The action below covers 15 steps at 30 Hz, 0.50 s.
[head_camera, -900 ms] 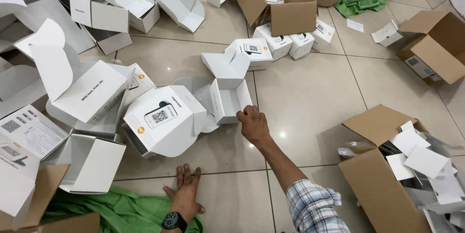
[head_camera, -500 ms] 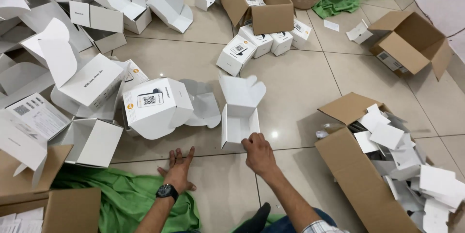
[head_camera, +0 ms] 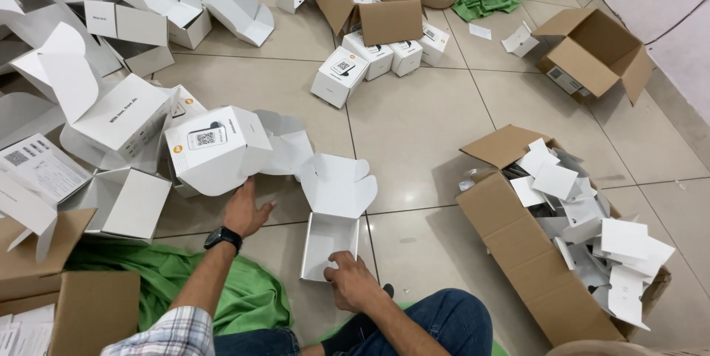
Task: Packing leaflets and components into small cardboard boxes.
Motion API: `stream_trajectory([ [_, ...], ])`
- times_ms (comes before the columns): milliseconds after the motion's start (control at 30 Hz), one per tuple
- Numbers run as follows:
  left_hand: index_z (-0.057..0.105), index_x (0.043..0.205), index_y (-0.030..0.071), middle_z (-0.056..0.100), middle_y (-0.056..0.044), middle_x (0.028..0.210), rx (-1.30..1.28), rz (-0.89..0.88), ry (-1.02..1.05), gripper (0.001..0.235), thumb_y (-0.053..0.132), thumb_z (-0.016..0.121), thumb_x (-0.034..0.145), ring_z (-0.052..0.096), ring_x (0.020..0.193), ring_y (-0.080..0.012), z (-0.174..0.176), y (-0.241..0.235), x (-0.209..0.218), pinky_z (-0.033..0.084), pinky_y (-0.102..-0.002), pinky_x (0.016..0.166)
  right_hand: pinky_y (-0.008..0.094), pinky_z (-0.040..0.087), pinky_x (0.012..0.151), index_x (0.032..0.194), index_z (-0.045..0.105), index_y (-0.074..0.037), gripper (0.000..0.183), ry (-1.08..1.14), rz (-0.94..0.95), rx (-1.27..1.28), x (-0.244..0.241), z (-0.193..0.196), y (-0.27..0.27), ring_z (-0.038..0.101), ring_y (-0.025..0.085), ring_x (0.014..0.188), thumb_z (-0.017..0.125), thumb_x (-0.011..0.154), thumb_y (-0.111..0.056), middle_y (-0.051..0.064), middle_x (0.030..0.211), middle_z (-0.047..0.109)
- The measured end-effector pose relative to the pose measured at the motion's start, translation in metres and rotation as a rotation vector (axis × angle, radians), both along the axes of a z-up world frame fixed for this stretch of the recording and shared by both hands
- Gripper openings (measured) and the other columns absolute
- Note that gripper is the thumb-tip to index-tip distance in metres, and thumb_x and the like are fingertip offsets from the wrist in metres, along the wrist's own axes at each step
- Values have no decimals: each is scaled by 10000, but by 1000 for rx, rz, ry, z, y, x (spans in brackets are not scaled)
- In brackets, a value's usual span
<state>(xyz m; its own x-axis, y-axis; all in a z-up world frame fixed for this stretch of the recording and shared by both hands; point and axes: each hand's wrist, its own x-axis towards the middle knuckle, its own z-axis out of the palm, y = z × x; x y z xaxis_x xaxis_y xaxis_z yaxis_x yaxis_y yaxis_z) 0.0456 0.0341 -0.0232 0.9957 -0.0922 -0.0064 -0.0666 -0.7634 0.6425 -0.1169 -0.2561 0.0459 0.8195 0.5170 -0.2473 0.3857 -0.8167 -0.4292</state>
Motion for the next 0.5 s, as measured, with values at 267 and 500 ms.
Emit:
stream_trajectory([
  [267, 223, 1586, -20, 464, -334, 1483, -48, 159, -27, 1007, 396, 751, 836, 492, 1327, -483, -7, 22, -23, 448, -537, 1063, 560, 378, 1095, 1008, 756, -22, 259, -57, 43, 27, 7, -6, -2, 435, 388, 1345, 644, 780, 26, 229, 1380, 532],
  [500, 331, 1542, 92, 528, -240, 1445, -127, -96, 339, 804, 422, 676, 895, 631, 1217, -377, 25, -36, -125, 513, -485, 1005, 574, 371, 1109, 959, 788, -68, 269, -63, 51, 50, 4, -8, -7, 449, 354, 1342, 659, 748, 39, 184, 1348, 560],
])
